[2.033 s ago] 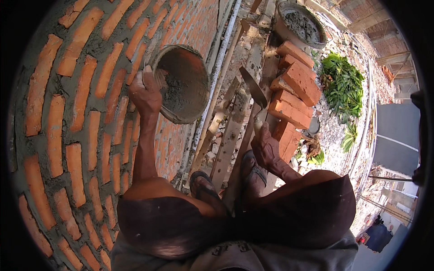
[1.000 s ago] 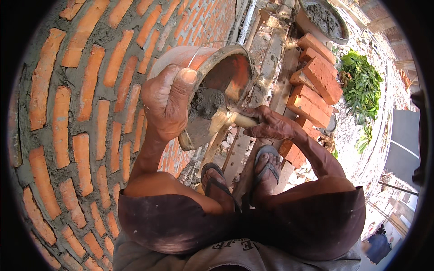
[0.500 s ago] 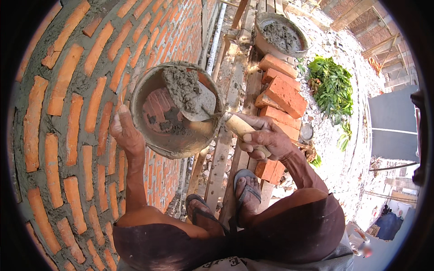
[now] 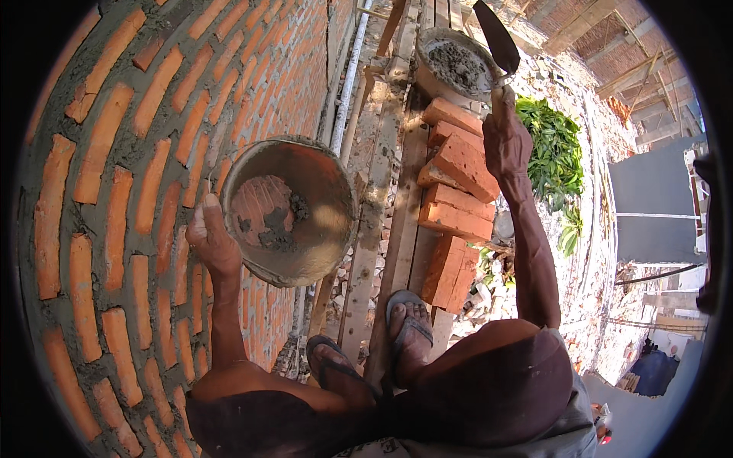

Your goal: The person applies mortar to a brick wall using a trowel, places bricks, and smooths the mortar between them. The person works on a partially built brick wall, using a trowel to apply mortar and place bricks in sequence.

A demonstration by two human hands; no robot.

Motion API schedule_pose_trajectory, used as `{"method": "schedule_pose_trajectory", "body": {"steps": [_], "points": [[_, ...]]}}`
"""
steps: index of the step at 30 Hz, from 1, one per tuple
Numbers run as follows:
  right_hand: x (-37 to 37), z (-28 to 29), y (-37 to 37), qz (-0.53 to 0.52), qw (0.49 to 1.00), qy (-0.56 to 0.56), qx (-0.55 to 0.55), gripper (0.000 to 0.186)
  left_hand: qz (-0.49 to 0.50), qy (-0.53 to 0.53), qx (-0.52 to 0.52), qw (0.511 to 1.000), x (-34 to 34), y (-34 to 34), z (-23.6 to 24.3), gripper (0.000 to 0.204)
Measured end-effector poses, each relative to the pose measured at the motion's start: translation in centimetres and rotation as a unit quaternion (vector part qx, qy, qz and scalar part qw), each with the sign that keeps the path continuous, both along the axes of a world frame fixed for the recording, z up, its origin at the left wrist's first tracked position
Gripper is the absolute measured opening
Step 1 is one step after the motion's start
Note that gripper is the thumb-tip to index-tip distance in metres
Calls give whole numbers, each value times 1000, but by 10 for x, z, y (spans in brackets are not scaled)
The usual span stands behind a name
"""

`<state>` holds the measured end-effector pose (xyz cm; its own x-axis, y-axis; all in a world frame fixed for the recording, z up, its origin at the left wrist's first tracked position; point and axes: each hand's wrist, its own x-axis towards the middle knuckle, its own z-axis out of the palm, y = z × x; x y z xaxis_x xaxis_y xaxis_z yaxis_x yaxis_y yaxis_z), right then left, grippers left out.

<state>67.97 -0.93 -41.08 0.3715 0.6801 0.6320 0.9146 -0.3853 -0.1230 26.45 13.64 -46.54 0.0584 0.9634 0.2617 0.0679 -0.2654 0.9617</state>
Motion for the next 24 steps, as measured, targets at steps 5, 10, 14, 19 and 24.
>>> {"method": "schedule_pose_trajectory", "body": {"steps": [5, 10, 14, 19, 24], "points": [[-100, 27, -60, 193, 767, 593, -151, 61, 31, 70, 60, 995, -3, 7, 3, 42], [-167, -4, -29, 235, 827, 362, -360, 61, -38, 74, 72, 994, 13, -5, 21, 37], [-203, -35, -24, 297, 863, 118, -392, 60, -50, 112, 151, 981, 22, -21, 31, 36], [-211, -39, -33, 349, 877, 70, -324, 59, -23, 121, 139, 983, 7, -17, 37, 33], [-220, -38, -28, 380, 827, -33, -413, 36, -19, 90, 140, 986, 9, -23, 30, 32]]}}
